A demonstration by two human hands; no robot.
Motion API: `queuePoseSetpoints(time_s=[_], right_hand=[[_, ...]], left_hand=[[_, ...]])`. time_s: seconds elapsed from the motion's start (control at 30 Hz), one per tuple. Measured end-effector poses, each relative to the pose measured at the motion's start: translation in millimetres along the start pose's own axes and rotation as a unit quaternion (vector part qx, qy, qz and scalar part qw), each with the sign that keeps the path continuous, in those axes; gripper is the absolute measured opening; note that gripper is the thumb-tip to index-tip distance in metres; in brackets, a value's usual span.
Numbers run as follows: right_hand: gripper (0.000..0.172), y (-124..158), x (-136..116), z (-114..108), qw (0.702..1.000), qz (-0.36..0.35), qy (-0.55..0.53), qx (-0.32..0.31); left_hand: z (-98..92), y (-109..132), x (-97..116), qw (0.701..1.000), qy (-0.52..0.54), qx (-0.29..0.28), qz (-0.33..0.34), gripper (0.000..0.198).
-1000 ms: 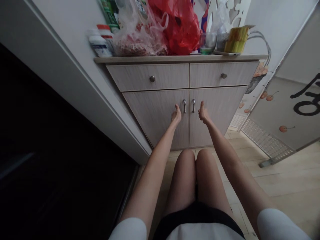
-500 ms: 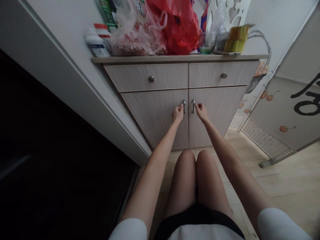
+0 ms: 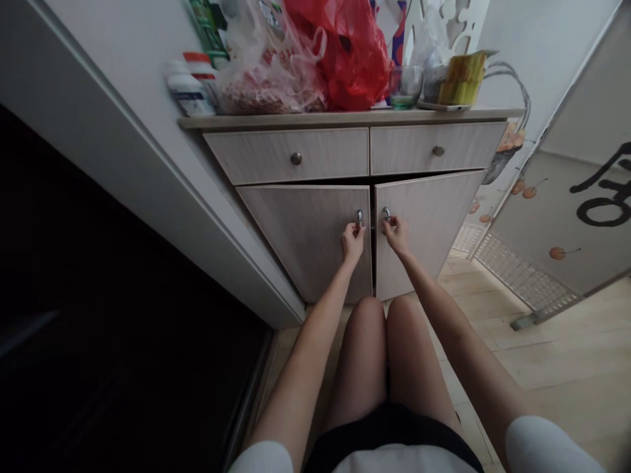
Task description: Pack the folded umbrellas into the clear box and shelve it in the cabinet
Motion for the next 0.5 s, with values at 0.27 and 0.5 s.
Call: queuePoseSetpoints(time_s=[0.27,0.5], right_hand=[[0.03,71.9,-13.3,-71.9,0.994,-0.041,0.085,0.064],[0.031,126.9,-8.0,-148.4,0.981,-0.08,0.131,0.119]], left_hand=[[-74.4,82.6,-24.2,0.997,0.025,0.055,0.047,0.011],[-127.3,124.5,-39.0,0.99,0.014,0.127,0.062,0.029]])
Point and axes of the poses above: each hand's wrist, its own y-axis away from the middle knuckle, its own z-axis out of the palm, x = y × z, the point moved 6 cm from there along -y, towards the middle knuckle, and after that the axes turned 15 degrees about -z, right-handed, at the moved point
